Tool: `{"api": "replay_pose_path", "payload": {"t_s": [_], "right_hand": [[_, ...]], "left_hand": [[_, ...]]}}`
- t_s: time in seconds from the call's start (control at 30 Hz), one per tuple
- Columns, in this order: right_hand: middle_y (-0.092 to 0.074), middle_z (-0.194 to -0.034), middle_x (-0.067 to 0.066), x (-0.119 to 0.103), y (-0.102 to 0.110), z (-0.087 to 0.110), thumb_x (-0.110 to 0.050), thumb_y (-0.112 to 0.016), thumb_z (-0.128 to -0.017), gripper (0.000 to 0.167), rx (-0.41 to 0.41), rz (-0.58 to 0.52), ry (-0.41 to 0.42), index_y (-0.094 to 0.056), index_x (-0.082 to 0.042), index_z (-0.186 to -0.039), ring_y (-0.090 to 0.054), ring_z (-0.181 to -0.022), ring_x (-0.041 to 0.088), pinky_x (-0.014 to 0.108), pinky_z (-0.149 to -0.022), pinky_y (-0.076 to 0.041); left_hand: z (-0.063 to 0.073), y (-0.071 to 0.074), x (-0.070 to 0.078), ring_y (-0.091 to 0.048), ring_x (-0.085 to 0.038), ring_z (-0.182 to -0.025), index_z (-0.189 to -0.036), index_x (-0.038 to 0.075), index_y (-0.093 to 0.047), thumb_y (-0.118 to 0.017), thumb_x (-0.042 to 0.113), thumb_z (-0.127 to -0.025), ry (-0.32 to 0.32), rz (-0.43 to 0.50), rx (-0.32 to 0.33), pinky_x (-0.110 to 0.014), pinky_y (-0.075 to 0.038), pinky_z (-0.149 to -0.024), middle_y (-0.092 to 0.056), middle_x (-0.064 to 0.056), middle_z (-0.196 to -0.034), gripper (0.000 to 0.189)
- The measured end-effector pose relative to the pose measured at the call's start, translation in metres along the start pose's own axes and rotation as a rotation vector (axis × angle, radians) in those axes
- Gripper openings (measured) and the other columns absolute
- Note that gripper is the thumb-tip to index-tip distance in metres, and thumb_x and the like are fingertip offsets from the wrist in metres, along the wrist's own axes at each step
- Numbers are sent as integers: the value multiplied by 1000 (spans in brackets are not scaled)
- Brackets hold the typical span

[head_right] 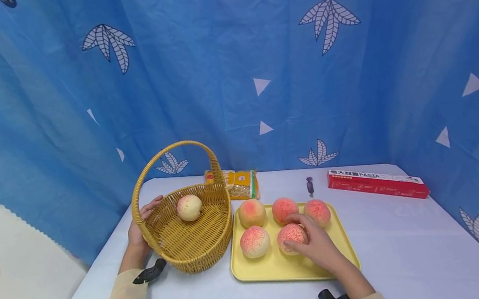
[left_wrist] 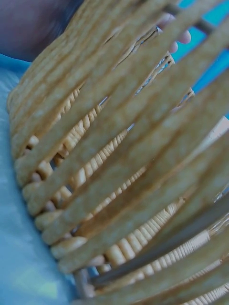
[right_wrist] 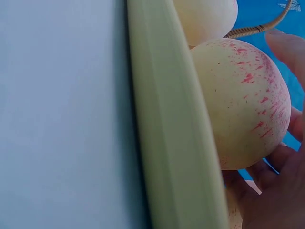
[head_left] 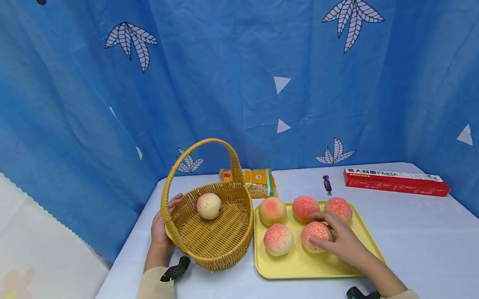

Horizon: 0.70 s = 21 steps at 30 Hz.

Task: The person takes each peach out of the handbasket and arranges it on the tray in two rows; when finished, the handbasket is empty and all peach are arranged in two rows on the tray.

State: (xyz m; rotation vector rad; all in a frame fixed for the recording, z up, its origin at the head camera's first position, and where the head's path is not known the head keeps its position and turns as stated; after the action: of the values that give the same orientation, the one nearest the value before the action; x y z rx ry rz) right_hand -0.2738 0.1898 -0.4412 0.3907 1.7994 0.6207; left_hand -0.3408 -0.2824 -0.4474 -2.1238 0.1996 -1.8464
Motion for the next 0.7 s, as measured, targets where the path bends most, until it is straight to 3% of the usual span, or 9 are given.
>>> {"api": "replay_pose_path", "payload": {"t_s": [0.1,0.23,0.33,0.5,0.7], "right_hand": [[-60,-135,3,-3,3,-1,-36,-75,-88,53,28,4,23,-55,-19,-135,-52,-129,30,62,-108,-43],[-63,-132,1,-6,8,-1,-32,-73,-91,47,72,34,48,-57,-19,-133,-55,-125,24,48,-106,-49],[-64,-130,-1,-8,11,-1,-29,-72,-92,44,107,62,58,-58,-18,-132,-55,-123,15,40,-104,-51],[-64,-130,-1,-12,14,-2,-29,-70,-94,42,140,64,81,-58,-18,-133,-49,-119,-5,41,-104,-51],[-62,-132,-1,-17,17,-3,-27,-67,-96,39,157,57,84,-57,-19,-133,-45,-118,-10,26,-103,-49]], "left_hand": [[-1,0,0,-40,-13,-144,-140,-8,-50,-37,21,-108,-5,-5,1,-30,-24,-124,-48,-7,-154,45],[-1,1,-1,-40,-13,-144,-140,-9,-49,-37,20,-107,3,14,4,-28,-24,-124,-48,-7,-154,45],[0,0,-1,-41,-14,-143,-140,-9,-49,-37,18,-107,3,31,4,-30,-23,-125,-49,-8,-153,45],[0,-1,1,-40,-17,-144,-138,-9,-52,-38,17,-107,-9,34,-1,-34,-20,-126,-50,-8,-151,43],[1,-2,3,-41,-17,-143,-135,-9,-55,-38,16,-107,-12,48,1,-35,-20,-127,-50,-11,-151,42]]}}
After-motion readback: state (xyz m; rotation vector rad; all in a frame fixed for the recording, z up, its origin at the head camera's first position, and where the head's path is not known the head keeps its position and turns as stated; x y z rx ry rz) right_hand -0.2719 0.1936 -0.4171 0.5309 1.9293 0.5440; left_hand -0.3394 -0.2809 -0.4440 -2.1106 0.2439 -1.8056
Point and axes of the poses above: each hand's wrist, its own z-axis away from the middle knuckle, its own y-axis out of the back of the hand, x = y × z, the point moved 8 cm from there along -z, towards the middle knuckle
